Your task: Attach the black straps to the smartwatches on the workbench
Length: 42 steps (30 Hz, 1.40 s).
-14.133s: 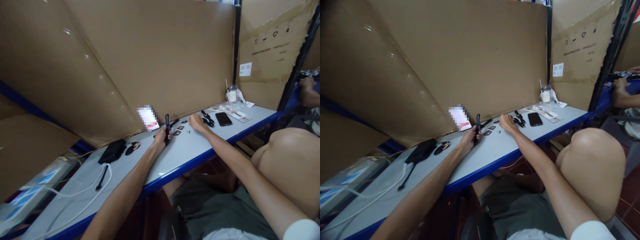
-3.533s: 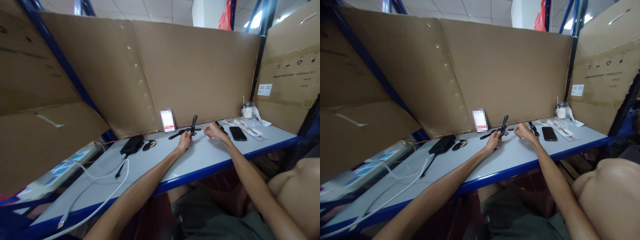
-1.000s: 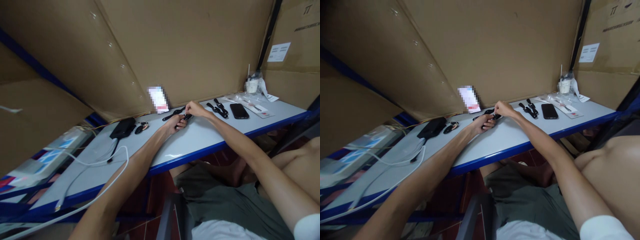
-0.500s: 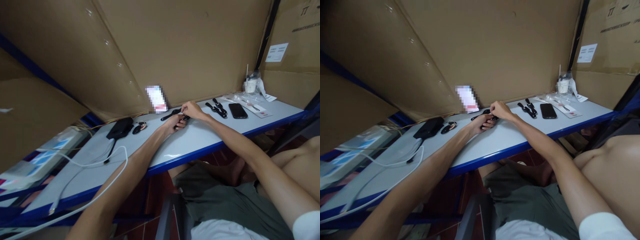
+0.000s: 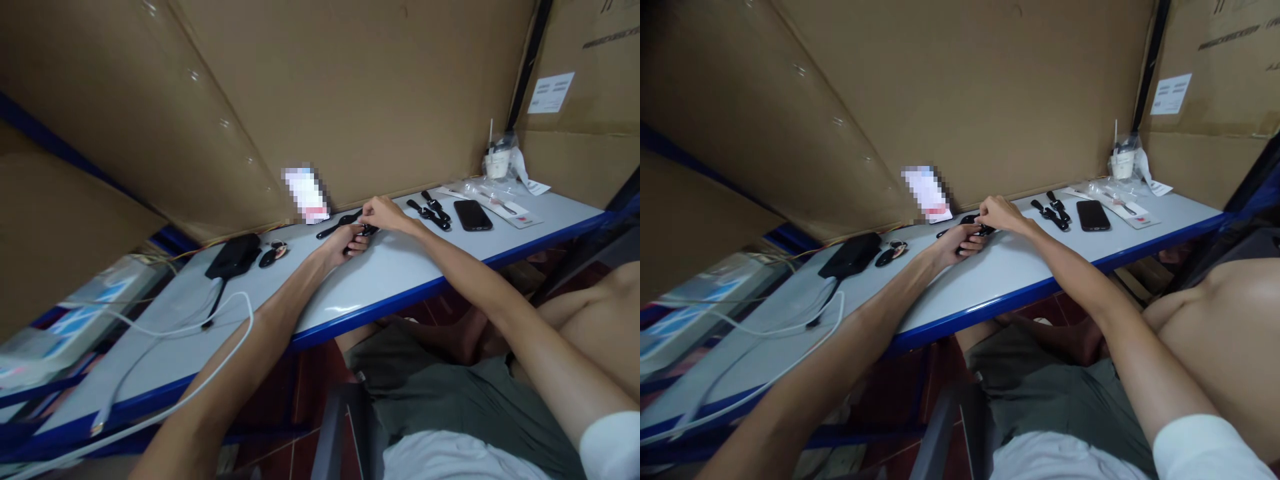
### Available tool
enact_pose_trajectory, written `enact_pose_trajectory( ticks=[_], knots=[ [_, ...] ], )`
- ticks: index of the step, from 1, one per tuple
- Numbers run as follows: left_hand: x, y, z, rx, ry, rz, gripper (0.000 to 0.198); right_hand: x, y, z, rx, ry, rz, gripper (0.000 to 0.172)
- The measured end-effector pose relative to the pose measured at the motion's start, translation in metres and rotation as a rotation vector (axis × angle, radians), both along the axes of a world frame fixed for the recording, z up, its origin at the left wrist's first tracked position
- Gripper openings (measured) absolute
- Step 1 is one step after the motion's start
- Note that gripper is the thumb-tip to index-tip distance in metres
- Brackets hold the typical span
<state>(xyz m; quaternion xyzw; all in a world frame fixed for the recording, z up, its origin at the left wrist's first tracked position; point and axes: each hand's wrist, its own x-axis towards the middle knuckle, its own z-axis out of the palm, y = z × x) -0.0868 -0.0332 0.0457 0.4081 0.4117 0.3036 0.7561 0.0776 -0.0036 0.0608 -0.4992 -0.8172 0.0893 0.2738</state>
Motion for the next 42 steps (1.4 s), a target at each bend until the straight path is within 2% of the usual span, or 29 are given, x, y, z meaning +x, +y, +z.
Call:
enact_pose_trajectory(
  ticks=[3,7,10,16,19,24,29,33,38,42],
  knots=[
    [0.001,-0.001,0.001,-0.004,-0.002,0.018,0.019,0.003,0.001,0.001,-0.013,0.005,0.029,0.023],
    [0.000,0.000,0.000,-0.019,-0.036,0.032,0.017,0.005,0.000,0.002,-0.008,-0.032,-0.058,0.030],
    [0.000,0.001,-0.002,-0.023,-0.040,0.038,0.017,0.004,-0.003,0.002,0.002,-0.071,-0.070,0.031],
    [0.000,0.001,-0.002,-0.023,-0.056,0.037,0.018,0.001,-0.009,0.004,0.014,-0.084,0.042,0.019],
    [-0.001,0.002,-0.002,-0.060,-0.074,0.040,0.019,0.001,-0.008,0.004,0.022,-0.087,0.100,0.028],
    [-0.002,0.004,-0.003,-0.069,-0.089,0.034,0.018,0.000,-0.003,0.001,0.027,-0.062,0.112,0.036],
    [-0.002,0.005,-0.003,-0.072,-0.086,0.022,0.020,-0.002,-0.006,0.000,0.053,-0.025,0.054,0.022],
    [-0.002,0.004,-0.003,-0.072,-0.068,0.021,0.021,-0.004,-0.011,0.001,0.071,-0.023,-0.038,0.024],
    [-0.001,0.003,-0.002,-0.041,-0.049,0.006,0.021,-0.006,-0.014,0.002,0.037,-0.047,0.001,0.017],
    [-0.002,0.004,-0.003,-0.050,-0.063,-0.003,0.019,-0.004,-0.012,0.001,0.055,-0.046,0.023,0.018]
  ],
)
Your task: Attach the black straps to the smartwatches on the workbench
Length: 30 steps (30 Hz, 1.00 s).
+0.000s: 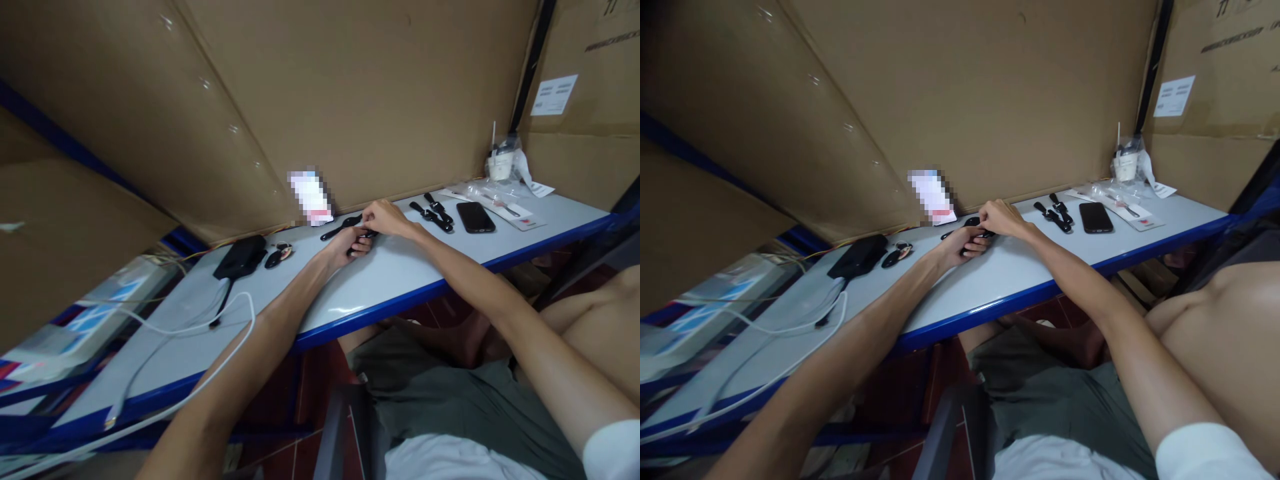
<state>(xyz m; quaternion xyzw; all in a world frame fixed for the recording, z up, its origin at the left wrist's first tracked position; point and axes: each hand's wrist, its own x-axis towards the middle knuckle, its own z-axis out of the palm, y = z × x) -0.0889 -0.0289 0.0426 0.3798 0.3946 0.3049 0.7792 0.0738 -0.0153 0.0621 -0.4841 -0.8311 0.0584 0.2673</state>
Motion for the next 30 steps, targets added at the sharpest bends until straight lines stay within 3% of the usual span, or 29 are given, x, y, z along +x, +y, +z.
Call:
enact_pose_trajectory(
  ticks=[10,15,30],
  knots=[
    [-0.001,0.002,-0.001,-0.029,-0.033,0.012,0.020,-0.002,-0.007,0.005,-0.030,-0.012,0.019,0.024],
    [-0.001,0.001,0.000,-0.038,-0.037,0.036,0.019,-0.001,-0.003,0.005,-0.024,0.003,-0.013,0.035],
    [0.001,-0.004,0.003,0.002,0.009,0.016,0.020,-0.002,-0.007,0.005,0.011,-0.053,0.008,0.021]
  ],
)
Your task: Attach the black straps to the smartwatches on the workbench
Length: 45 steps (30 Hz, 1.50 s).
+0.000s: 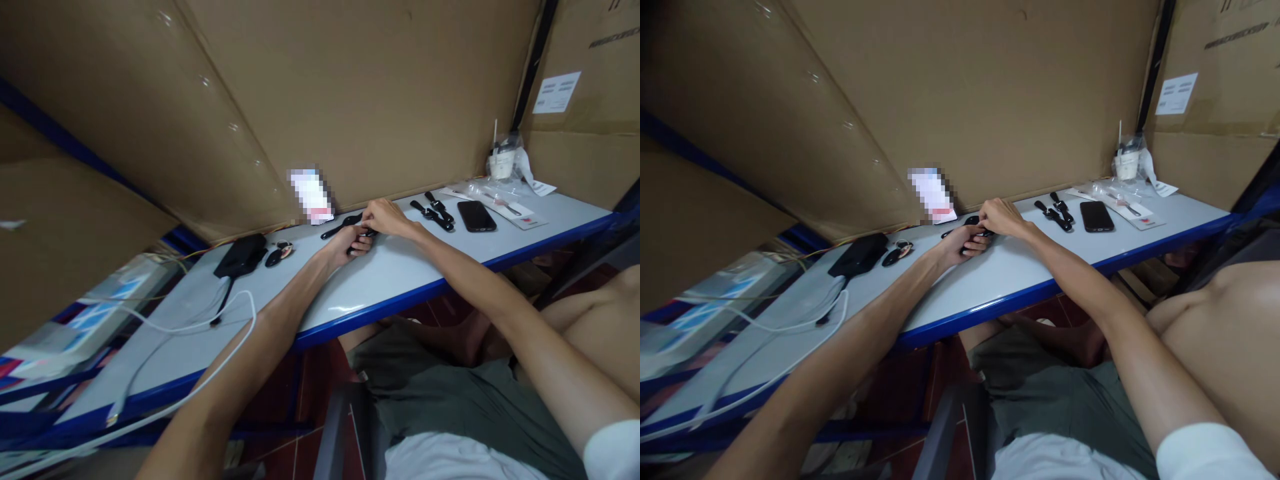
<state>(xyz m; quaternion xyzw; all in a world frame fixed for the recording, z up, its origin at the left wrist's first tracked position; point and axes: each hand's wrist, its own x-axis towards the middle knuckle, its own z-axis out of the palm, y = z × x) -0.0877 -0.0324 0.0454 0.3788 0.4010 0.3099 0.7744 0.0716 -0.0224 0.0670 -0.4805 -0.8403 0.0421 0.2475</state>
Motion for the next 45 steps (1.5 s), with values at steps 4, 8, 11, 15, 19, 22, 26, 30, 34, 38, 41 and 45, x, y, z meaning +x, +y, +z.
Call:
enact_pose_trajectory(
  ticks=[4,8,11,15,19,22,26,30,34,38,41,45],
  knots=[
    [0.000,-0.001,-0.001,0.010,0.017,-0.005,0.018,-0.001,0.009,-0.002,-0.036,0.064,-0.048,0.024],
    [0.000,-0.001,0.000,0.020,0.017,-0.008,0.019,0.001,0.012,-0.001,-0.095,0.102,-0.097,0.027],
    [0.000,-0.002,0.000,0.014,0.009,0.002,0.021,0.002,0.009,0.000,-0.060,0.076,-0.138,0.022],
    [0.001,-0.001,0.000,0.001,-0.002,0.005,0.021,0.003,0.007,-0.001,-0.031,0.036,-0.157,0.020],
    [0.000,0.002,-0.002,-0.027,-0.035,0.007,0.020,0.005,0.004,0.001,-0.013,0.013,-0.149,0.024],
    [-0.001,0.002,-0.001,-0.036,-0.048,0.009,0.018,0.008,0.004,0.003,-0.021,0.009,-0.128,0.025],
    [0.000,0.000,0.000,-0.019,-0.046,0.010,0.017,0.008,0.007,0.002,-0.035,0.015,-0.109,0.024],
    [0.000,-0.001,0.000,-0.015,-0.016,0.022,0.019,0.005,0.009,0.002,-0.065,0.067,-0.036,0.029],
    [0.000,0.001,-0.001,-0.035,-0.018,0.012,0.022,0.005,0.007,0.001,-0.033,0.070,-0.051,0.029],
    [-0.001,0.001,0.000,-0.029,-0.029,-0.003,0.020,0.008,0.007,-0.001,0.005,0.022,-0.117,0.031],
    [-0.001,0.000,0.000,-0.009,-0.001,-0.002,0.019,0.009,0.010,-0.002,-0.025,0.023,-0.081,0.035],
    [0.001,0.000,-0.001,-0.006,-0.006,-0.004,0.019,0.009,0.012,-0.003,-0.027,0.011,-0.077,0.033]
  ],
)
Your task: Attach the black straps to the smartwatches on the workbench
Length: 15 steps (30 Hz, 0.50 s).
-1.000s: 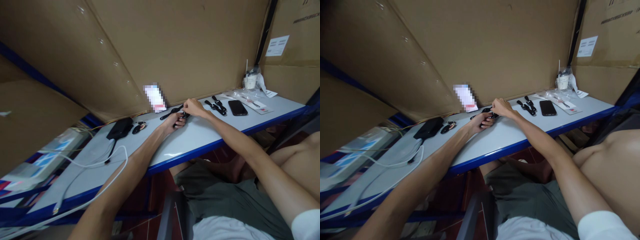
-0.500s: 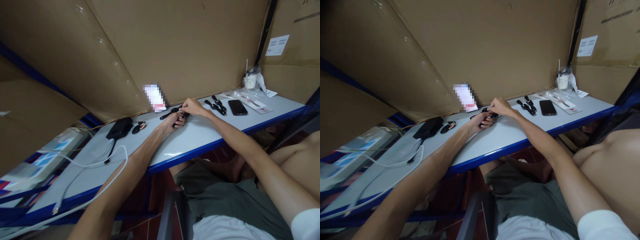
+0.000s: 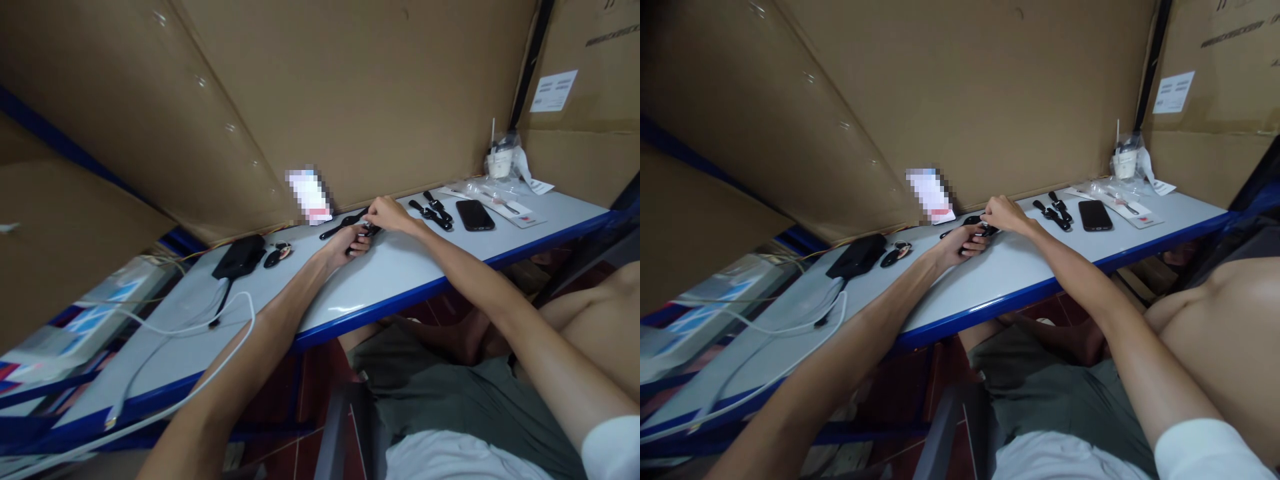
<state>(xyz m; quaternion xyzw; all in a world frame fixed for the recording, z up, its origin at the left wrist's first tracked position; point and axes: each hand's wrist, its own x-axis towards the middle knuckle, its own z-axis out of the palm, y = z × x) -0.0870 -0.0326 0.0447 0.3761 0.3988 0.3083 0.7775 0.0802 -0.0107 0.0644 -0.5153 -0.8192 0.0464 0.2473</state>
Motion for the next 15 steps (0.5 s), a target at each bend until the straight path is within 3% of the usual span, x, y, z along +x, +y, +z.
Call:
enact_pose_trajectory(
  ticks=[5,15],
  knots=[
    [0.0001,0.0002,0.0000,-0.015,-0.004,0.008,0.020,-0.0010,-0.0048,0.0029,0.012,-0.053,-0.044,0.034],
    [-0.0019,0.0020,-0.0002,-0.066,-0.053,0.023,0.021,-0.0035,-0.0083,0.0054,0.070,0.030,-0.300,0.039]
  ],
)
